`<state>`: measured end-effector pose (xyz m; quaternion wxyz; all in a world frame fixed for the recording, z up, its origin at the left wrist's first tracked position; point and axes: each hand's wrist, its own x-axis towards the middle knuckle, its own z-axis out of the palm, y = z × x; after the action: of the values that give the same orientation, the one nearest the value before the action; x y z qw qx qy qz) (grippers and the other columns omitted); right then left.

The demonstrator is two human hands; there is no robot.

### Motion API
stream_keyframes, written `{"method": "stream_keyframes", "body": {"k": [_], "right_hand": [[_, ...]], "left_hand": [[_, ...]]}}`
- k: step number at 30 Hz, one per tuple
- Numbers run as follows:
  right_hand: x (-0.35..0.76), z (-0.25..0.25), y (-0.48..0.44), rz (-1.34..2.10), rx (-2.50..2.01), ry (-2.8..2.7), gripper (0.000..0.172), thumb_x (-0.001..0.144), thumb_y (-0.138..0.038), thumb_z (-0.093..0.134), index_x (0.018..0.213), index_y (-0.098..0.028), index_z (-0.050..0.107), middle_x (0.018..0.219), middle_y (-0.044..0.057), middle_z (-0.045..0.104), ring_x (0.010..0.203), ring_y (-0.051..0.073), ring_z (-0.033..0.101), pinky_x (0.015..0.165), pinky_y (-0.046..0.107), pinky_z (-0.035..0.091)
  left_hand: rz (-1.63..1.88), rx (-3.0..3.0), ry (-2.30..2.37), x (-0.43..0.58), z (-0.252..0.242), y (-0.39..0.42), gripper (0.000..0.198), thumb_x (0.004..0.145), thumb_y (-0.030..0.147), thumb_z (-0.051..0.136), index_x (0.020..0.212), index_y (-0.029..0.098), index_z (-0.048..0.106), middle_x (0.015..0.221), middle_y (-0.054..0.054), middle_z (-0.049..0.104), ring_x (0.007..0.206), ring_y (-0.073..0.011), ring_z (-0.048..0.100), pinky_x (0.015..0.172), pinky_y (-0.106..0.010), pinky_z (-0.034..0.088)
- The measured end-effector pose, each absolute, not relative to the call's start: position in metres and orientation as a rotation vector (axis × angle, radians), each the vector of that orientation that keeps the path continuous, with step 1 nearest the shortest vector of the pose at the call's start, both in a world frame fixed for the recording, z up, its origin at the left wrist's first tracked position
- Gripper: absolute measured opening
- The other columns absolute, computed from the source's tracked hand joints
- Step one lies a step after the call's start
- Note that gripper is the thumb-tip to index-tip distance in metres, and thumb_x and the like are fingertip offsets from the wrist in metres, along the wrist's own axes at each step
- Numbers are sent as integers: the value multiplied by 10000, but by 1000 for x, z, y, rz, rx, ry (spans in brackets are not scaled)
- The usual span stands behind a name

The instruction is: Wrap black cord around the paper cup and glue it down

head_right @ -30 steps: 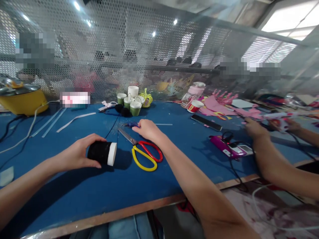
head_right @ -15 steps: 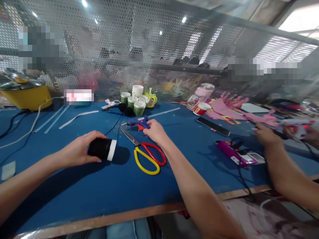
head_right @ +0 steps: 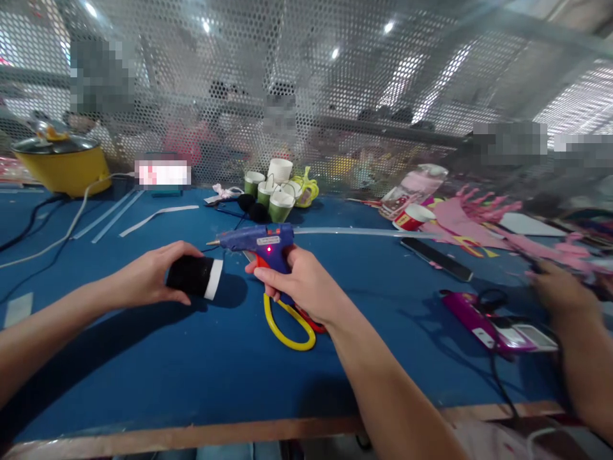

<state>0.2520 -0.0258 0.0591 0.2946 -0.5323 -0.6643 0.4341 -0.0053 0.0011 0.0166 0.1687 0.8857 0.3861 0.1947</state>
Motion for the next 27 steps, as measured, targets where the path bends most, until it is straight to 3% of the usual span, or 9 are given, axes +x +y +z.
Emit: {"method": "stream_keyframes", "body": {"k": [7,14,27], "right_hand": [[248,60,-32,1136,-1491,-1757,274,721,-334,604,906,-132,620,564,-3,571,511,111,533,482,226,458],[245,61,-37,822,-1663,-1870,292,715,-404,588,556,-170,514,443,-26,508,409,101,473,418,225,388],[245,55,-39,611,-1475,-2128,213,762,-291,528,571,-196,516,522,-39,525,444,97,429,465,219,393]], "left_hand": [[519,2588,1111,-10,13,3,519,666,302,714,1079,205,416,1061,-66,560,928,-231,560,759,-328,429],[547,2550,1123,-11,10,6,548,636,264,734,1080,203,419,1056,-64,564,931,-228,562,755,-318,439],[516,2524,1172,-10,11,5,540,629,278,737,1075,208,440,1067,-61,567,930,-237,573,764,-321,439]]}}
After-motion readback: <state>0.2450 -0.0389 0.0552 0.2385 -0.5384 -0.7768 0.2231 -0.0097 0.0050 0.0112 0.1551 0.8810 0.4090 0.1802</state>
